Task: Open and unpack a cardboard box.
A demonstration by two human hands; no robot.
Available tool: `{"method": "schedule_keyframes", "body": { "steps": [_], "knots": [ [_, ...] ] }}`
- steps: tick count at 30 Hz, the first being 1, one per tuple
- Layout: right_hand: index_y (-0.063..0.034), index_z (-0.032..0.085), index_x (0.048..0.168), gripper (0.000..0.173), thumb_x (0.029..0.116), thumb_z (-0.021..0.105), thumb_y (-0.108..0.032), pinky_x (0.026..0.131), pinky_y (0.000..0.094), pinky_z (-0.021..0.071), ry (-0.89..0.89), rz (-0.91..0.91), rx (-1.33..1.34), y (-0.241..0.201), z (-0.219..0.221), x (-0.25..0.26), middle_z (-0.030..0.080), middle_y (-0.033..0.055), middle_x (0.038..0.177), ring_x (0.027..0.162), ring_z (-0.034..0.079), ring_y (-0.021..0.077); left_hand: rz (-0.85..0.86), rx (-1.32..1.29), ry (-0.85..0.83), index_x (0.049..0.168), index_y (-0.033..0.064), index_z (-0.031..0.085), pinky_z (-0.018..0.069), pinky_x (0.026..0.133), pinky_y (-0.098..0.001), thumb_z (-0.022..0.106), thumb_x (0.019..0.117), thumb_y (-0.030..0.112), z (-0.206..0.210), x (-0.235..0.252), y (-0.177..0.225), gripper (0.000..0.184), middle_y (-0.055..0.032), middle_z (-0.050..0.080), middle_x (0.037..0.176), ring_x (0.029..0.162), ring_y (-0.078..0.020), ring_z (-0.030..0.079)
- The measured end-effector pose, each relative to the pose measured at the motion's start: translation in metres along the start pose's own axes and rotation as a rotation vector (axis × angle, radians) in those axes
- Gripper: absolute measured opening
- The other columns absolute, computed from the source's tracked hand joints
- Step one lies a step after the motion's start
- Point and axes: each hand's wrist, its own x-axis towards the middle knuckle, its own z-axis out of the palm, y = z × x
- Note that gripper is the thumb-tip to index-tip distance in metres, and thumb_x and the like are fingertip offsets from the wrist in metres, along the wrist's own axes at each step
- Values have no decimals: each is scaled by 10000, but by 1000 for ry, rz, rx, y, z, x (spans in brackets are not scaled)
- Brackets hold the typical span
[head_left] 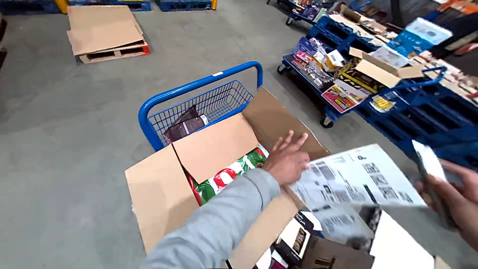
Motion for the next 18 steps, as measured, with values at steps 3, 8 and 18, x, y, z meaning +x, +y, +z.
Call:
{"method": "schedule_keyframes", "body": {
  "steps": [3, 8, 18],
  "knots": [
    [-44, 366, 1363, 317, 1090, 393, -203, 541, 264, 555, 110, 316, 245, 96, -15, -82, 629, -20, 853, 580, 603, 66, -17, 183, -21, 1094, 147, 745, 85, 1245, -622, 594, 1035, 241, 3, 28, -4, 188, 51, 251, 1696, 1589, -295, 92],
    [-27, 441, 1137, 213, 1073, 466, -229, 508, 286, 553, 366, 608, 427, 185, 22, -202, 674, 18, 830, 549, 613, 100, -148, 126, -56, 1076, 94, 720, 112, 1235, -641, 569, 1045, 263, -5, 35, 9, 229, 30, 312, 1674, 1573, -278, 193],
    [-94, 413, 1115, 135, 1109, 290, -151, 453, 217, 519, 382, 266, 769, 35, 100, -236, 704, -17, 815, 501, 595, 61, 26, 352, -482, 1045, 117, 740, 532, 837, -541, 659, 1005, 262, -132, -13, 68, 171, -93, 720, 960, 917, -260, 684]
  ]
}}
